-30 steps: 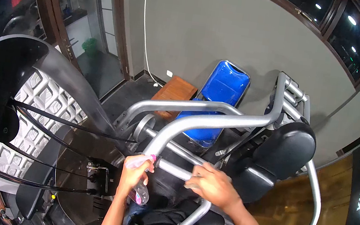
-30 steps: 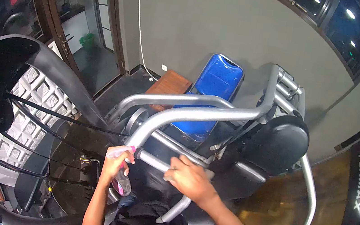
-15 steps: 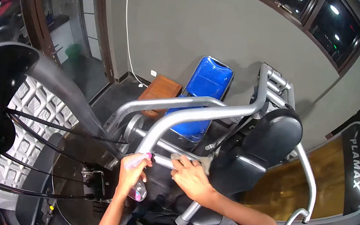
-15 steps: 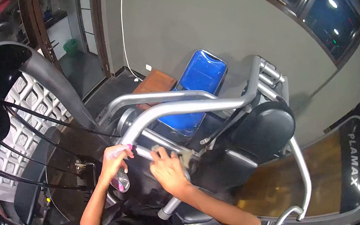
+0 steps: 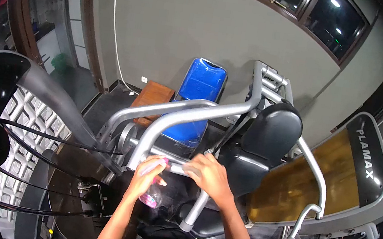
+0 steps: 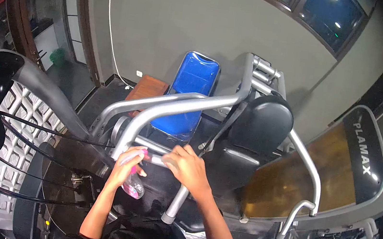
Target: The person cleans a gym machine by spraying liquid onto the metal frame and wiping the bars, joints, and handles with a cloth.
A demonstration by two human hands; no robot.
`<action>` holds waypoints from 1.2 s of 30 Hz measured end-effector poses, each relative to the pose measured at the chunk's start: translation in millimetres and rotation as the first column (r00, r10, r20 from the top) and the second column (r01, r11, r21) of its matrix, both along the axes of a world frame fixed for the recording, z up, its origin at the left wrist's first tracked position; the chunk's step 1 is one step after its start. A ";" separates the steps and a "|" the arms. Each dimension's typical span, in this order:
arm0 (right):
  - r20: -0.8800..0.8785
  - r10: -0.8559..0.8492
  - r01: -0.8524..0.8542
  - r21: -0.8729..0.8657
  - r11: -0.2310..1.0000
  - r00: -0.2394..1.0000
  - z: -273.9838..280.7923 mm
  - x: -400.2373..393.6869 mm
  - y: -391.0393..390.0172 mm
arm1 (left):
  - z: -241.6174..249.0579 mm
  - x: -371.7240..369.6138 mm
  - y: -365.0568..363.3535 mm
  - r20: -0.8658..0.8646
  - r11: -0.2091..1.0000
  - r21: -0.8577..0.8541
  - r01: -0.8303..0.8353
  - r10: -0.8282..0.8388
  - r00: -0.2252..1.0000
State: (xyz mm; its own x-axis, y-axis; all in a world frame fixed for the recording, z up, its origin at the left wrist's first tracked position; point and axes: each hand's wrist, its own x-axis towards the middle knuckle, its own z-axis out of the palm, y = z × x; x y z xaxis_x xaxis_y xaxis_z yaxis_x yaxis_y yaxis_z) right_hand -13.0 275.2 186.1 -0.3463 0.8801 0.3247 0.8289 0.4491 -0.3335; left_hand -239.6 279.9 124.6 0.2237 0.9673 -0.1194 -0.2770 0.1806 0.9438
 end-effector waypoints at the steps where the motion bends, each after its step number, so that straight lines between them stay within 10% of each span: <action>1: 0.009 0.010 -0.010 -0.080 0.997 1.000 0.2 -3.6 13.2 | -5.0 3.9 5.1 -0.004 1.000 0.002 0.011 -0.011 1.000; 6: -0.148 -0.018 -0.054 -0.470 0.881 0.989 -15.9 15.1 48.3 | -13.7 14.5 15.1 -0.033 0.990 0.010 0.142 -0.141 0.989; 19: -0.654 -0.417 0.138 -0.434 0.890 0.631 -63.1 49.6 -42.8 | -15.1 -2.0 22.6 -0.114 0.950 0.115 0.290 -0.277 0.954; 25: -0.344 -0.141 -0.013 -0.411 0.912 0.928 -34.4 43.0 23.1 | -12.9 -4.8 23.9 -0.103 0.942 0.082 0.325 -0.316 0.943; 36: 0.116 0.095 -0.104 0.076 0.992 0.989 -18.1 3.5 -27.4 | -26.9 -0.3 22.0 -0.088 0.957 0.161 0.242 -0.231 0.969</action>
State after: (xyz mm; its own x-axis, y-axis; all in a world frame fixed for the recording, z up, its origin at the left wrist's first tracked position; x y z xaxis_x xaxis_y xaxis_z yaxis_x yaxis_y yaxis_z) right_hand -9.5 247.8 168.1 -0.4691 0.8113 0.3489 0.8084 0.5535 -0.2002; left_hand -239.9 301.9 97.7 0.4456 0.8950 0.0183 -0.1804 0.0698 0.9811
